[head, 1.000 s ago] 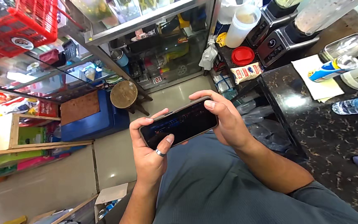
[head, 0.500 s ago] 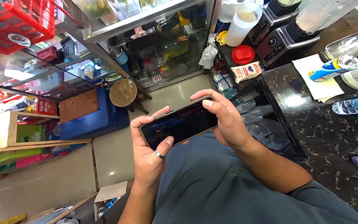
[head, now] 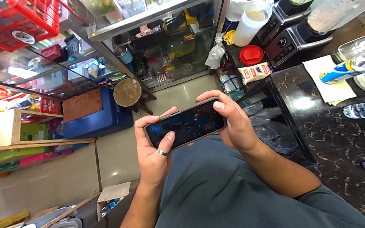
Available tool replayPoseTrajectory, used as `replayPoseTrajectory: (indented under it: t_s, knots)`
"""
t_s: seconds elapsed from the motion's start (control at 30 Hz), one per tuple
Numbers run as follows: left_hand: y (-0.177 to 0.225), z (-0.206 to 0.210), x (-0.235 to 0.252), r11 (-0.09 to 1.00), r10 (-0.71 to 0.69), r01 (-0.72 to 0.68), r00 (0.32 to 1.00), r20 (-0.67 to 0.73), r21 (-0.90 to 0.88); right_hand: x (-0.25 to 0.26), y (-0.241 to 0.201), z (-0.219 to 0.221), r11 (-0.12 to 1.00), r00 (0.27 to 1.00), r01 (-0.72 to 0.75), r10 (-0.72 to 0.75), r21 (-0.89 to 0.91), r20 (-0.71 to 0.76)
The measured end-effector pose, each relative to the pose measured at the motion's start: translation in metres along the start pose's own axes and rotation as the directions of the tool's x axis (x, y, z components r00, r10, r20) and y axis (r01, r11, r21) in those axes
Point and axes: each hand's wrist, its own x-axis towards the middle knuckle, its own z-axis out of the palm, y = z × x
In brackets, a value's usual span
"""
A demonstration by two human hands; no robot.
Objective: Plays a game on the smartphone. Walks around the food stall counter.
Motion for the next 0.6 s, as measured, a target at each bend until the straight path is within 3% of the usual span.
replayPoseTrajectory:
  t_s: [0.17,0.33,0.47,0.6]
  knots:
    - [0.002,-0.009,0.000,0.999,-0.033,0.036,0.994,0.103,-0.025,0.001,0.000,-0.002,0.998,1.000,-0.020,0.019,0.064,0.025]
    - [0.005,-0.020,0.004,0.982,-0.083,0.114,0.977,0.196,-0.152,0.006,-0.004,-0.013,0.967,0.970,-0.113,0.059,0.226,0.235]
    - [0.007,-0.019,0.004,0.982,-0.092,0.120,0.978,0.185,-0.148,0.007,-0.004,-0.021,0.961,0.939,-0.127,0.037,0.246,0.341]
    - [0.007,-0.013,0.004,0.987,-0.077,0.092,0.990,0.116,-0.134,0.006,-0.004,-0.019,0.981,0.940,-0.098,0.036,0.167,0.340]
